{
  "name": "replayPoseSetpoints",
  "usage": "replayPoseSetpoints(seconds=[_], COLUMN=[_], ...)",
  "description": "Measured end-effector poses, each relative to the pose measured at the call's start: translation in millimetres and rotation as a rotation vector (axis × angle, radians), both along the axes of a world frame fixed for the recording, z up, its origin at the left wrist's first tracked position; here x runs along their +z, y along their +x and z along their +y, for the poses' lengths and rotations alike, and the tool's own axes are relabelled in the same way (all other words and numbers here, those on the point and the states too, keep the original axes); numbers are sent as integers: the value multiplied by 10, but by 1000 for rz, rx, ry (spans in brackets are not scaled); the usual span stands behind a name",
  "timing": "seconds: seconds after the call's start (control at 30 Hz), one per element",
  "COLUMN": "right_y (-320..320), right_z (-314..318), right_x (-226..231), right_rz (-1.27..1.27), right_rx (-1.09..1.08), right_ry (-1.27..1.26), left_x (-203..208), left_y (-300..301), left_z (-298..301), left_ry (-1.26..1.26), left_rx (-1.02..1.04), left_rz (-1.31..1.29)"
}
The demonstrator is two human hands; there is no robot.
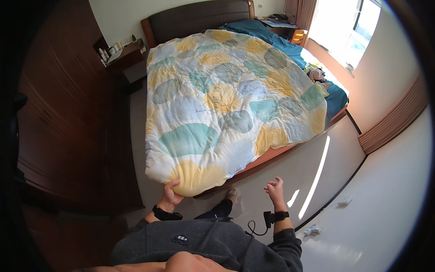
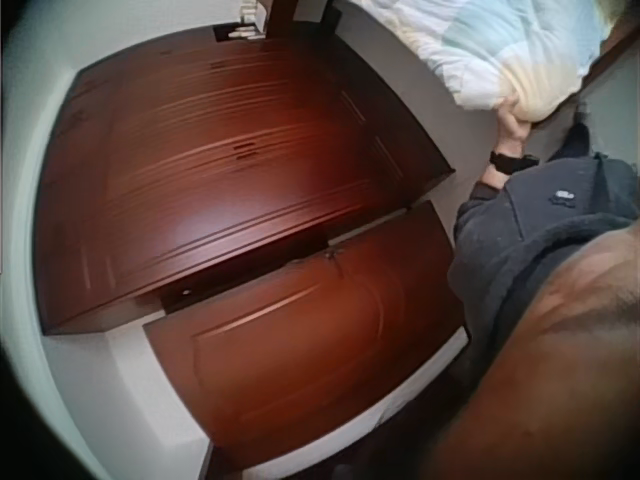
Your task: The person folds a small patterned cloth, then spreads and folds a large duvet on the bed. They pick up socks and place them aside, then fold a pink and navy top and a light green pair of pants, stacking them on the bed.
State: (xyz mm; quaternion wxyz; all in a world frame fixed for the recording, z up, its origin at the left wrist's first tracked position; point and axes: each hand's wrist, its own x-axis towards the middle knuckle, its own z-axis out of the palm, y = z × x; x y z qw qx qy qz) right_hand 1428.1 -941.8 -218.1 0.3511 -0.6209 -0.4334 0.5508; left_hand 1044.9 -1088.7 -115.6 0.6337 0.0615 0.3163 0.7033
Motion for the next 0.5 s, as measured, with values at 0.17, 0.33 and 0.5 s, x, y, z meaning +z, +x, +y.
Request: replayPoseSetpoints(seconds=[0.17, 0.33, 0.5], right_y=[-1021, -1923, -3536], right_z=[-945, -1538, -1748], right_x=[270, 474, 836], right_rz=[59, -52, -27], right_rx=[44, 481, 607], right_ry=[-60, -151, 224], left_x=[489, 465, 792], left_y=[-587, -903, -946], left_z=[-239, -59, 170], left_ry=[87, 221, -22], left_rx=[-478, -580, -642], left_rz=[390, 524, 144])
